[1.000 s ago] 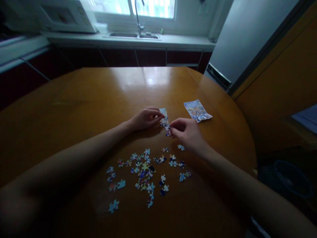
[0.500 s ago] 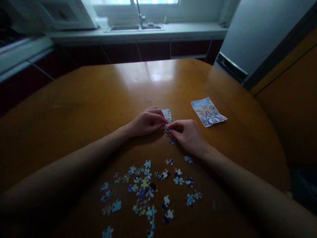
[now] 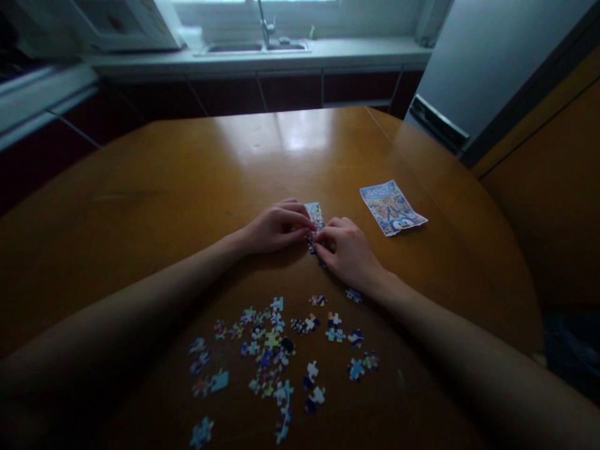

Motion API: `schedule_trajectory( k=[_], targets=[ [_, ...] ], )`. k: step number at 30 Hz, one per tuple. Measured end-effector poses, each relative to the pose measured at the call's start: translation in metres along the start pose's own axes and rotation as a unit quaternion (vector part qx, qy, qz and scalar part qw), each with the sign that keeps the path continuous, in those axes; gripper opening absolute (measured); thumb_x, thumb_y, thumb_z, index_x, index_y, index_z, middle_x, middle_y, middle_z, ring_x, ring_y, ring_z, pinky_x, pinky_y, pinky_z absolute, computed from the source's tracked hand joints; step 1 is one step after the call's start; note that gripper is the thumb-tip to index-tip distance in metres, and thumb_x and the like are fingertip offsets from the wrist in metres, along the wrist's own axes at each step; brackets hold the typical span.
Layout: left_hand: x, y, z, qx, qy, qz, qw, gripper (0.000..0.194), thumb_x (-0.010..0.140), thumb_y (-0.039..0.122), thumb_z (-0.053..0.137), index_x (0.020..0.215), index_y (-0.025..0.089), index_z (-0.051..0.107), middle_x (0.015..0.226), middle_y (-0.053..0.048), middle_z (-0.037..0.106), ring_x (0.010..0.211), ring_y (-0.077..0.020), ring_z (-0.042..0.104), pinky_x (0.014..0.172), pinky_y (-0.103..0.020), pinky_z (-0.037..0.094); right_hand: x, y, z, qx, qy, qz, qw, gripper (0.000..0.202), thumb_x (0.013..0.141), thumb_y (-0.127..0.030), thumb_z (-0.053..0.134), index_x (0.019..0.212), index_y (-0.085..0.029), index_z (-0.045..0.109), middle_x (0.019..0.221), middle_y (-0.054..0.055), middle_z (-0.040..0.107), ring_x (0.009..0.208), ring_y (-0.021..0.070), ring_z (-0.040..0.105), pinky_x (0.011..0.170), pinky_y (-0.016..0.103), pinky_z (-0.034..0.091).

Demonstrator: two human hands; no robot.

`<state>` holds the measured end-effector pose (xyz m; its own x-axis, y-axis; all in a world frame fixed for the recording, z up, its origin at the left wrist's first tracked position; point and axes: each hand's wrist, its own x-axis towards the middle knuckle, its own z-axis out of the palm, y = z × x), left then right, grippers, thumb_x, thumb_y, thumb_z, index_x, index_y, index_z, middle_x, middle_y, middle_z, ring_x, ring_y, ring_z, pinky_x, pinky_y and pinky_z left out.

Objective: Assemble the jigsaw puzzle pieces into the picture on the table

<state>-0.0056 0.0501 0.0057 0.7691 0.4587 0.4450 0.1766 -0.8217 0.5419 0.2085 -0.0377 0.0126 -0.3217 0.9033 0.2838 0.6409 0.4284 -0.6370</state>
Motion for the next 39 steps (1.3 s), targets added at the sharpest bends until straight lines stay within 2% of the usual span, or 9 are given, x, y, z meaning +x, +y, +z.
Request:
schedule_trajectory(
  k=[5, 12, 17, 23, 26, 31, 35, 39],
  targets=[
    [0.001, 0.001, -0.001, -0.008, -0.017, -0.007, 1.000, 0.019, 0.097, 0.029, 0.062, 0.097, 0.021, 0.079, 0.089, -0.007, 0.072, 0.086, -0.0177, 0.062, 0.081, -0.033, 0.049, 0.000, -0.002, 0.001, -0.008, 0.008, 0.004, 1.000, 0.012, 0.091, -0.020, 0.069, 0.079, -0.018, 0.070, 0.089, 0.006, 0.064, 0.089, 0.0213, 0.058, 0.080, 0.036, 0.046],
    [0.000, 0.000, -0.002, -0.024, -0.022, -0.001, 0.999, 0.016, 0.095, 0.029, 0.067, 0.098, 0.020, 0.080, 0.088, -0.006, 0.072, 0.083, -0.0165, 0.061, 0.078, -0.031, 0.048, -0.004, 0.004, -0.008, 0.016, 0.004, -0.015, 1.000, 0.007, 0.093, -0.020, 0.070, 0.090, -0.019, 0.076, 0.095, 0.007, 0.068, 0.094, 0.0220, 0.061, 0.084, 0.038, 0.049],
    [0.000, 0.000, -0.002, -0.027, -0.047, -0.008, 0.999, 0.015, 0.093, 0.031, 0.070, 0.094, 0.021, 0.081, 0.087, -0.005, 0.071, 0.084, -0.0161, 0.062, 0.079, -0.031, 0.048, -0.006, 0.010, -0.004, 0.011, -0.008, -0.044, 0.999, 0.003, 0.089, -0.020, 0.075, 0.089, -0.022, 0.078, 0.097, 0.007, 0.070, 0.096, 0.0240, 0.063, 0.084, 0.040, 0.051],
    [0.000, -0.001, -0.002, -0.035, -0.055, -0.005, 0.998, 0.015, 0.093, 0.030, 0.070, 0.094, 0.021, 0.082, 0.088, -0.006, 0.072, 0.084, -0.0161, 0.062, 0.080, -0.031, 0.048, -0.004, 0.010, 0.000, 0.017, -0.003, -0.046, 0.999, 0.005, 0.089, -0.021, 0.074, 0.087, -0.024, 0.078, 0.096, 0.007, 0.069, 0.095, 0.0241, 0.063, 0.083, 0.041, 0.051],
    [0.000, 0.001, -0.004, -0.043, -0.051, 0.005, 0.998, 0.017, 0.095, 0.029, 0.067, 0.093, 0.019, 0.080, 0.085, -0.005, 0.070, 0.081, -0.0156, 0.060, 0.078, -0.031, 0.047, -0.004, 0.009, -0.002, 0.031, 0.014, -0.028, 0.999, 0.008, 0.091, -0.019, 0.071, 0.090, -0.023, 0.078, 0.093, 0.006, 0.068, 0.091, 0.0228, 0.063, 0.080, 0.039, 0.051],
    [0.001, 0.007, -0.009, -0.063, -0.054, 0.010, 0.996, 0.028, 0.097, 0.032, 0.063, 0.079, 0.017, 0.078, 0.081, -0.006, 0.067, 0.079, -0.0150, 0.057, 0.075, -0.031, 0.045, -0.004, 0.013, -0.005, 0.040, 0.065, 0.015, 0.997, 0.018, 0.088, -0.009, 0.063, 0.092, -0.020, 0.077, 0.088, 0.005, 0.068, 0.080, 0.0195, 0.062, 0.072, 0.035, 0.049],
    [0.001, 0.006, -0.008, -0.058, -0.083, 0.027, 0.995, 0.025, 0.097, 0.032, 0.064, 0.083, 0.019, 0.081, 0.079, -0.005, 0.065, 0.078, -0.0151, 0.056, 0.077, -0.031, 0.045, -0.004, 0.014, -0.005, 0.047, 0.065, 0.017, 0.997, 0.020, 0.087, -0.008, 0.062, 0.087, -0.021, 0.078, 0.086, 0.004, 0.069, 0.078, 0.0186, 0.062, 0.070, 0.035, 0.048],
    [0.001, 0.003, -0.007, -0.052, -0.097, 0.028, 0.994, 0.027, 0.097, 0.031, 0.064, 0.078, 0.019, 0.079, 0.081, -0.005, 0.067, 0.080, -0.0155, 0.057, 0.080, -0.032, 0.046, -0.004, 0.013, -0.004, 0.053, 0.062, 0.019, 0.997, 0.022, 0.086, -0.007, 0.062, 0.086, -0.021, 0.079, 0.086, 0.004, 0.069, 0.078, 0.0183, 0.063, 0.069, 0.034, 0.048]
  ],
)
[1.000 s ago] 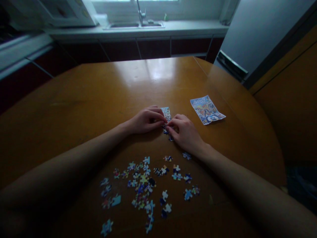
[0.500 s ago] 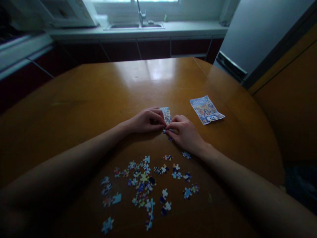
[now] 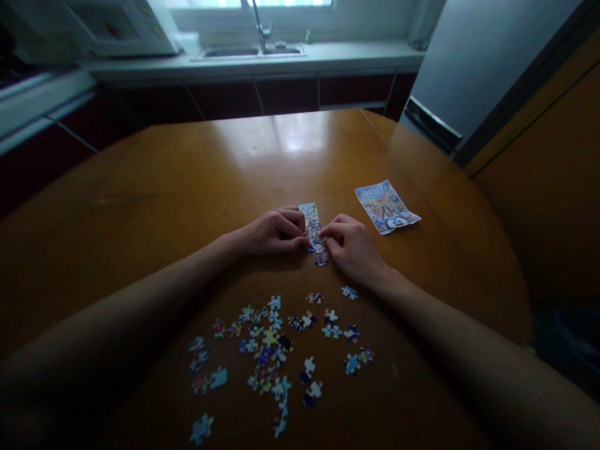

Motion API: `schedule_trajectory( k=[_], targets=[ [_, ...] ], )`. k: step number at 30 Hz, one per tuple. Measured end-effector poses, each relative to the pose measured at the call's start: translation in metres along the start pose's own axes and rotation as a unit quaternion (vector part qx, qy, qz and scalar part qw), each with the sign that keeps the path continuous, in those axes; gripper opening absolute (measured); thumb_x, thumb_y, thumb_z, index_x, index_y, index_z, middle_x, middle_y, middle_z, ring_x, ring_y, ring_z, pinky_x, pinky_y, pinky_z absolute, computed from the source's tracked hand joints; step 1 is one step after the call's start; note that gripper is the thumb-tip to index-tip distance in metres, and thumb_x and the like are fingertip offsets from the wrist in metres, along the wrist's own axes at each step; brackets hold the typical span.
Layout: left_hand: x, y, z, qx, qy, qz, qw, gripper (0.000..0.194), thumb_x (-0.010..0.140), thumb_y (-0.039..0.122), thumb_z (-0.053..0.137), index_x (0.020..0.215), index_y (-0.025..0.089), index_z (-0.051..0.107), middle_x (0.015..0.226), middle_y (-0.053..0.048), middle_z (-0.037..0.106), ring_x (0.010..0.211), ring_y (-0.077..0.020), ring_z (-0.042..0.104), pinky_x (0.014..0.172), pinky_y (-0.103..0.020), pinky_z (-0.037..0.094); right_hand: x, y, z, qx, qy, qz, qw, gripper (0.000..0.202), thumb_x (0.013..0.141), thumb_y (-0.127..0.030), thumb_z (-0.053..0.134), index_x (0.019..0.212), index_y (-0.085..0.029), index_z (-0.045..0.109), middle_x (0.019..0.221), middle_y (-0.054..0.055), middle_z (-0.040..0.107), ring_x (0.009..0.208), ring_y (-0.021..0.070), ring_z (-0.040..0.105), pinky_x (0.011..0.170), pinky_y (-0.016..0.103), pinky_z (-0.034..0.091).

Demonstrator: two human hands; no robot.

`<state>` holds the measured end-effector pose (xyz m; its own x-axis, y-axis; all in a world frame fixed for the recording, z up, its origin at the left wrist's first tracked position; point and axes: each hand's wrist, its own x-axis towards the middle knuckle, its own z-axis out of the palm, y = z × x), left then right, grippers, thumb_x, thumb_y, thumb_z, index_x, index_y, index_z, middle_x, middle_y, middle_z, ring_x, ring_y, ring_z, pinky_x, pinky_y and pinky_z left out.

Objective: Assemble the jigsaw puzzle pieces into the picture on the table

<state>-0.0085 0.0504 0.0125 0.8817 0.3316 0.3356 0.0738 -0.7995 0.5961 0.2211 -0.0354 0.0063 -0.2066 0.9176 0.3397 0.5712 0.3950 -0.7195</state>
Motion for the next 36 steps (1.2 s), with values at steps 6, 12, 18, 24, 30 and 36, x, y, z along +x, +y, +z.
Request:
schedule_trajectory(
  k=[6, 12, 18, 24, 30, 36],
  targets=[
    [-0.0005, 0.0031, -0.0014, -0.015, 0.026, -0.010, 0.999, 0.032, 0.098, 0.036, 0.063, 0.076, 0.018, 0.078, 0.075, -0.005, 0.063, 0.074, -0.0142, 0.055, 0.071, -0.029, 0.044, 0.0003, 0.0021, 0.0001, 0.020, 0.006, 0.005, 1.000, 0.024, 0.086, -0.005, 0.061, 0.083, -0.021, 0.078, 0.087, 0.004, 0.069, 0.080, 0.0187, 0.065, 0.072, 0.035, 0.049],
    [0.0003, 0.0067, -0.0024, -0.008, -0.020, -0.002, 1.000, 0.029, 0.097, 0.035, 0.064, 0.077, 0.020, 0.079, 0.078, -0.005, 0.066, 0.076, -0.0156, 0.056, 0.081, -0.035, 0.046, 0.0003, 0.0047, 0.0013, 0.032, 0.012, -0.001, 0.999, 0.027, 0.088, -0.005, 0.059, 0.077, -0.022, 0.078, 0.087, 0.005, 0.068, 0.082, 0.0193, 0.066, 0.075, 0.036, 0.051],
    [-0.0019, 0.0018, -0.0027, -0.037, 0.026, -0.017, 0.999, 0.029, 0.097, 0.035, 0.064, 0.080, 0.019, 0.080, 0.075, -0.005, 0.064, 0.073, -0.0145, 0.055, 0.070, -0.030, 0.044, 0.0003, 0.0045, 0.0015, 0.033, 0.012, 0.002, 0.999, 0.027, 0.088, -0.004, 0.060, 0.077, -0.022, 0.077, 0.087, 0.005, 0.068, 0.083, 0.0195, 0.065, 0.075, 0.036, 0.051],
    [-0.0007, 0.0026, -0.0025, -0.025, -0.003, -0.004, 1.000, 0.025, 0.097, 0.034, 0.064, 0.087, 0.021, 0.082, 0.078, -0.005, 0.067, 0.076, -0.0150, 0.057, 0.078, -0.033, 0.046, 0.0006, 0.0036, 0.0005, 0.029, 0.009, 0.004, 1.000, 0.026, 0.088, -0.006, 0.060, 0.078, -0.022, 0.078, 0.088, 0.005, 0.069, 0.083, 0.0196, 0.065, 0.075, 0.037, 0.051],
    [-0.0007, 0.0021, -0.0033, -0.047, 0.001, -0.033, 0.998, 0.028, 0.098, 0.037, 0.063, 0.088, 0.019, 0.082, 0.079, -0.006, 0.066, 0.076, -0.0147, 0.057, 0.073, -0.030, 0.046, 0.0009, 0.0041, 0.0001, 0.030, 0.002, 0.011, 1.000, 0.026, 0.088, -0.007, 0.059, 0.079, -0.023, 0.078, 0.089, 0.006, 0.069, 0.084, 0.0203, 0.065, 0.076, 0.038, 0.052],
    [-0.0014, -0.0002, -0.0019, -0.034, -0.012, -0.010, 0.999, 0.028, 0.098, 0.035, 0.064, 0.082, 0.019, 0.081, 0.078, -0.005, 0.066, 0.076, -0.0148, 0.057, 0.078, -0.032, 0.045, 0.0010, 0.0057, 0.0003, 0.032, 0.003, 0.012, 0.999, 0.024, 0.088, -0.009, 0.061, 0.079, -0.023, 0.078, 0.089, 0.006, 0.069, 0.083, 0.0200, 0.065, 0.075, 0.037, 0.052]
  ],
)
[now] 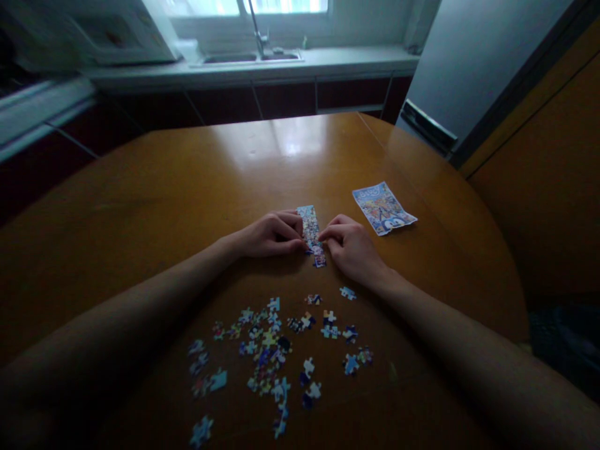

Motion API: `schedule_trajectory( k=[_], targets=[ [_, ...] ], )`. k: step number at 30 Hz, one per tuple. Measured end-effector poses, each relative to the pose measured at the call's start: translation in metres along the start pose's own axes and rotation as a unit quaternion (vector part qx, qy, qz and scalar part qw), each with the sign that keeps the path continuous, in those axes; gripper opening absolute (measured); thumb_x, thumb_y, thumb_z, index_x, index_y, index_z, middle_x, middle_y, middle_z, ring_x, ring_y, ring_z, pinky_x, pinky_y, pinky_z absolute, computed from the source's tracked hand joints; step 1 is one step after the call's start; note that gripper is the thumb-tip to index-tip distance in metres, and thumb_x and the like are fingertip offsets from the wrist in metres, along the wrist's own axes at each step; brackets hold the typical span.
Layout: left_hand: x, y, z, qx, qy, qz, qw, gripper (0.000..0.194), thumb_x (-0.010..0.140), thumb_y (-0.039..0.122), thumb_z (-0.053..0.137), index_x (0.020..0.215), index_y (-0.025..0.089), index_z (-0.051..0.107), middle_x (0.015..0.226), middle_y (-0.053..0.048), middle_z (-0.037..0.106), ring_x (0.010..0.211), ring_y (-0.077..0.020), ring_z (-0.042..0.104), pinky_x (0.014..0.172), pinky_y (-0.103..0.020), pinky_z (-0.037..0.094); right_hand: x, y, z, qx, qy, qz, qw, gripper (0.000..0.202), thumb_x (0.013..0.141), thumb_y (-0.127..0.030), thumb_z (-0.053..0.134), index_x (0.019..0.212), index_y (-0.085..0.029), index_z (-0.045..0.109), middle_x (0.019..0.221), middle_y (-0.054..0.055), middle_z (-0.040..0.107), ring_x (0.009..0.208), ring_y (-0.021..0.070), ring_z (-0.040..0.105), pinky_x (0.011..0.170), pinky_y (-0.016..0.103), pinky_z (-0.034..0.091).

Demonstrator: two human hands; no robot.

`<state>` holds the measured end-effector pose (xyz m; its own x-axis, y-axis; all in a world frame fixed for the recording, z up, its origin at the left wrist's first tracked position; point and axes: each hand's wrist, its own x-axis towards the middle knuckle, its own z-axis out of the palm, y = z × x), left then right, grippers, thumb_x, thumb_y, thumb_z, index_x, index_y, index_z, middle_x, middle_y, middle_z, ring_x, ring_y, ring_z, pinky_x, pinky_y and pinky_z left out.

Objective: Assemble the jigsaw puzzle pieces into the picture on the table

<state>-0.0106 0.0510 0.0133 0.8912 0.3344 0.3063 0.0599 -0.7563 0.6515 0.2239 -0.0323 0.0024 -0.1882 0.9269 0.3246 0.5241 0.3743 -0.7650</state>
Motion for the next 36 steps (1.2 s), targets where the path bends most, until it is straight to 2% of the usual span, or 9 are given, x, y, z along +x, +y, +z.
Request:
schedule_trajectory(
  k=[3, 7, 12, 17, 23, 36],
  targets=[
    [0.0011, 0.0000, 0.0006, 0.013, -0.014, 0.003, 1.000, 0.028, 0.098, 0.035, 0.064, 0.083, 0.019, 0.081, 0.078, -0.005, 0.067, 0.077, -0.0148, 0.059, 0.083, -0.034, 0.045, -0.0008, 0.0007, -0.0001, 0.014, -0.012, -0.016, 1.000, 0.026, 0.086, -0.007, 0.060, 0.079, -0.023, 0.080, 0.090, 0.005, 0.068, 0.086, 0.0198, 0.065, 0.076, 0.037, 0.052],
    [0.0027, 0.0004, -0.0002, 0.008, -0.022, -0.007, 1.000, 0.031, 0.099, 0.036, 0.062, 0.080, 0.019, 0.080, 0.077, -0.004, 0.068, 0.075, -0.0148, 0.058, 0.081, -0.035, 0.046, -0.0029, 0.0004, 0.0004, 0.025, -0.051, -0.057, 0.997, 0.032, 0.085, -0.003, 0.058, 0.081, -0.024, 0.082, 0.096, 0.006, 0.067, 0.087, 0.0184, 0.064, 0.076, 0.036, 0.052],
    [0.0027, 0.0005, -0.0003, 0.012, -0.022, -0.010, 1.000, 0.034, 0.099, 0.037, 0.061, 0.074, 0.019, 0.077, 0.076, -0.005, 0.068, 0.075, -0.0145, 0.058, 0.080, -0.034, 0.046, -0.0046, -0.0026, 0.0004, -0.029, -0.087, -0.079, 0.993, 0.031, 0.085, -0.004, 0.062, 0.082, -0.027, 0.083, 0.103, 0.005, 0.067, 0.087, 0.0185, 0.061, 0.080, 0.038, 0.051],
    [0.0013, -0.0009, 0.0015, 0.014, 0.003, -0.015, 1.000, 0.036, 0.099, 0.036, 0.061, 0.071, 0.019, 0.075, 0.076, -0.005, 0.066, 0.072, -0.0142, 0.056, 0.072, -0.033, 0.045, -0.0044, -0.0045, -0.0005, -0.042, -0.089, -0.079, 0.992, 0.031, 0.085, -0.004, 0.062, 0.082, -0.026, 0.083, 0.104, 0.006, 0.067, 0.091, 0.0197, 0.062, 0.083, 0.039, 0.051],
    [0.0020, -0.0013, 0.0013, 0.019, -0.006, -0.002, 1.000, 0.034, 0.099, 0.035, 0.060, 0.073, 0.020, 0.076, 0.076, -0.005, 0.067, 0.073, -0.0143, 0.058, 0.078, -0.034, 0.046, -0.0040, -0.0031, 0.0000, -0.036, -0.087, -0.073, 0.993, 0.030, 0.085, -0.005, 0.063, 0.081, -0.027, 0.082, 0.102, 0.005, 0.067, 0.090, 0.0193, 0.062, 0.083, 0.038, 0.052],
    [0.0025, 0.0001, 0.0015, 0.016, -0.011, -0.015, 1.000, 0.036, 0.099, 0.037, 0.061, 0.071, 0.019, 0.076, 0.076, -0.005, 0.068, 0.071, -0.0143, 0.059, 0.076, -0.034, 0.047, -0.0030, -0.0059, -0.0013, -0.019, -0.096, -0.055, 0.994, 0.031, 0.085, -0.004, 0.062, 0.081, -0.027, 0.082, 0.099, 0.005, 0.067, 0.091, 0.0195, 0.062, 0.083, 0.038, 0.052]
  ],
)
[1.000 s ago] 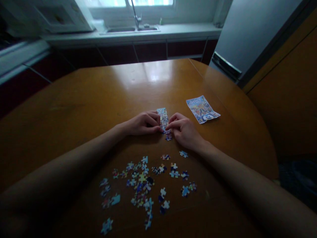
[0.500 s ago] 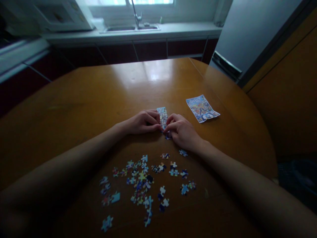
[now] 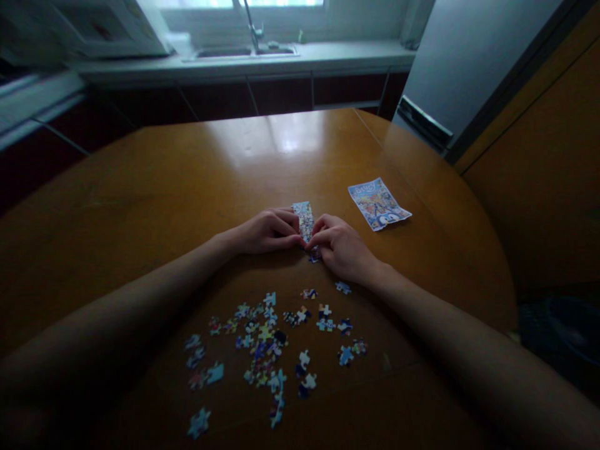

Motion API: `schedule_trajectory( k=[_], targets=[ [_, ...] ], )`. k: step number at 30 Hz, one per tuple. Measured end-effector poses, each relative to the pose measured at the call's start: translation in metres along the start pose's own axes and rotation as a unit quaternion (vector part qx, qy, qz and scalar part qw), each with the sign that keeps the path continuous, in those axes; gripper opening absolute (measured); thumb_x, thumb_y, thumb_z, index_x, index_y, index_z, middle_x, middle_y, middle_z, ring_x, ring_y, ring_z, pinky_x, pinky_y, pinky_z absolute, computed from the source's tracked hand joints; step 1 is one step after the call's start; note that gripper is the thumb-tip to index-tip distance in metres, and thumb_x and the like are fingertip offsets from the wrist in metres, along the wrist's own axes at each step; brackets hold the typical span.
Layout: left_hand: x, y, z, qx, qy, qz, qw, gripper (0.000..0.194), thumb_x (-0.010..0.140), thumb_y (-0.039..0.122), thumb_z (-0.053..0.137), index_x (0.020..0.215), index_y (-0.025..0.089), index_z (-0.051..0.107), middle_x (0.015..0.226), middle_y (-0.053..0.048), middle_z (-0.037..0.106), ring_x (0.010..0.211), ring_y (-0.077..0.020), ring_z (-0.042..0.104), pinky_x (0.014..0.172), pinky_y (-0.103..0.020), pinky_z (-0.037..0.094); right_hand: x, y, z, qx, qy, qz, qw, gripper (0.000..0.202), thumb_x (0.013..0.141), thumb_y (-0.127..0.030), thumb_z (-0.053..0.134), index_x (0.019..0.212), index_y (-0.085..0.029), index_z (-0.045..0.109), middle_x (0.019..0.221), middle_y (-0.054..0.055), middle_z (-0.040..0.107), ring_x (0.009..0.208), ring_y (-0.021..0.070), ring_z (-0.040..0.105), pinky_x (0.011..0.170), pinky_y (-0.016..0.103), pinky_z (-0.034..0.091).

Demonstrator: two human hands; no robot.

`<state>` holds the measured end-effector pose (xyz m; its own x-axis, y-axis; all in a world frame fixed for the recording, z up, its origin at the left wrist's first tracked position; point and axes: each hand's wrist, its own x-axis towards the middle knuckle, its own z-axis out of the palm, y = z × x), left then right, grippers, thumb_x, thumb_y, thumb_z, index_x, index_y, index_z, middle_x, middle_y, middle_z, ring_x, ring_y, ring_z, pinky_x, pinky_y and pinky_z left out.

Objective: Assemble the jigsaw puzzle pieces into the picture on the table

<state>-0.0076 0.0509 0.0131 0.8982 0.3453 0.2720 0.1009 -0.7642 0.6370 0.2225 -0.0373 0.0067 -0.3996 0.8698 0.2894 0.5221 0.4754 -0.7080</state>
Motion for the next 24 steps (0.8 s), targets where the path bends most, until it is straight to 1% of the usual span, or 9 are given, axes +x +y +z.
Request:
schedule_trajectory(
  k=[3, 7, 11, 14, 19, 22, 24],
  targets=[
    [0.0007, -0.0003, 0.0001, 0.006, -0.007, -0.002, 1.000, 0.036, 0.100, 0.036, 0.060, 0.072, 0.019, 0.076, 0.075, -0.005, 0.068, 0.071, -0.0146, 0.058, 0.077, -0.034, 0.047, 0.0001, 0.0004, 0.0009, 0.002, 0.003, 0.000, 1.000, 0.031, 0.086, -0.005, 0.062, 0.080, -0.027, 0.082, 0.098, 0.005, 0.067, 0.092, 0.0201, 0.063, 0.084, 0.039, 0.052],
    [0.0009, -0.0008, 0.0003, 0.005, -0.009, -0.006, 1.000, 0.038, 0.101, 0.036, 0.058, 0.074, 0.018, 0.076, 0.075, -0.005, 0.067, 0.069, -0.0130, 0.057, 0.074, -0.032, 0.046, 0.0008, 0.0019, 0.0026, 0.030, 0.010, 0.003, 0.999, 0.029, 0.085, -0.006, 0.062, 0.079, -0.026, 0.082, 0.098, 0.006, 0.067, 0.091, 0.0198, 0.064, 0.083, 0.038, 0.053],
    [-0.0002, 0.0007, 0.0000, -0.004, -0.004, -0.006, 1.000, 0.037, 0.102, 0.037, 0.057, 0.077, 0.017, 0.078, 0.075, -0.005, 0.066, 0.068, -0.0116, 0.057, 0.068, -0.028, 0.045, 0.0036, 0.0049, 0.0027, 0.081, 0.039, 0.016, 0.996, 0.034, 0.084, -0.004, 0.056, 0.077, -0.025, 0.081, 0.095, 0.005, 0.069, 0.092, 0.0198, 0.066, 0.084, 0.038, 0.054],
    [-0.0012, 0.0017, -0.0004, -0.012, 0.005, -0.009, 1.000, 0.034, 0.101, 0.037, 0.059, 0.080, 0.017, 0.079, 0.077, -0.005, 0.066, 0.068, -0.0113, 0.058, 0.064, -0.026, 0.045, 0.0054, 0.0061, 0.0019, 0.094, 0.059, 0.033, 0.993, 0.034, 0.084, -0.006, 0.054, 0.076, -0.025, 0.081, 0.093, 0.006, 0.070, 0.092, 0.0205, 0.066, 0.083, 0.038, 0.054],
    [-0.0019, -0.0003, -0.0004, -0.004, 0.003, -0.003, 1.000, 0.030, 0.100, 0.036, 0.061, 0.088, 0.018, 0.082, 0.077, -0.005, 0.068, 0.069, -0.0111, 0.060, 0.066, -0.025, 0.046, 0.0054, 0.0060, 0.0025, 0.089, 0.060, 0.035, 0.994, 0.033, 0.083, -0.005, 0.054, 0.074, -0.023, 0.080, 0.091, 0.006, 0.070, 0.090, 0.0201, 0.066, 0.080, 0.037, 0.054],
    [-0.0023, -0.0004, -0.0005, 0.009, 0.001, 0.001, 1.000, 0.031, 0.100, 0.036, 0.062, 0.085, 0.018, 0.081, 0.076, -0.005, 0.067, 0.069, -0.0108, 0.059, 0.067, -0.025, 0.045, 0.0050, 0.0066, 0.0036, 0.086, 0.058, 0.027, 0.994, 0.033, 0.084, -0.005, 0.053, 0.075, -0.022, 0.080, 0.091, 0.006, 0.070, 0.089, 0.0194, 0.067, 0.081, 0.036, 0.054],
    [-0.0025, 0.0011, -0.0006, 0.013, 0.007, 0.002, 1.000, 0.033, 0.100, 0.037, 0.061, 0.082, 0.016, 0.080, 0.075, -0.005, 0.065, 0.067, -0.0102, 0.057, 0.064, -0.024, 0.044, 0.0050, 0.0071, 0.0039, 0.086, 0.059, 0.025, 0.994, 0.032, 0.084, -0.005, 0.053, 0.075, -0.021, 0.080, 0.091, 0.006, 0.070, 0.088, 0.0189, 0.067, 0.080, 0.035, 0.053]
  ],
)
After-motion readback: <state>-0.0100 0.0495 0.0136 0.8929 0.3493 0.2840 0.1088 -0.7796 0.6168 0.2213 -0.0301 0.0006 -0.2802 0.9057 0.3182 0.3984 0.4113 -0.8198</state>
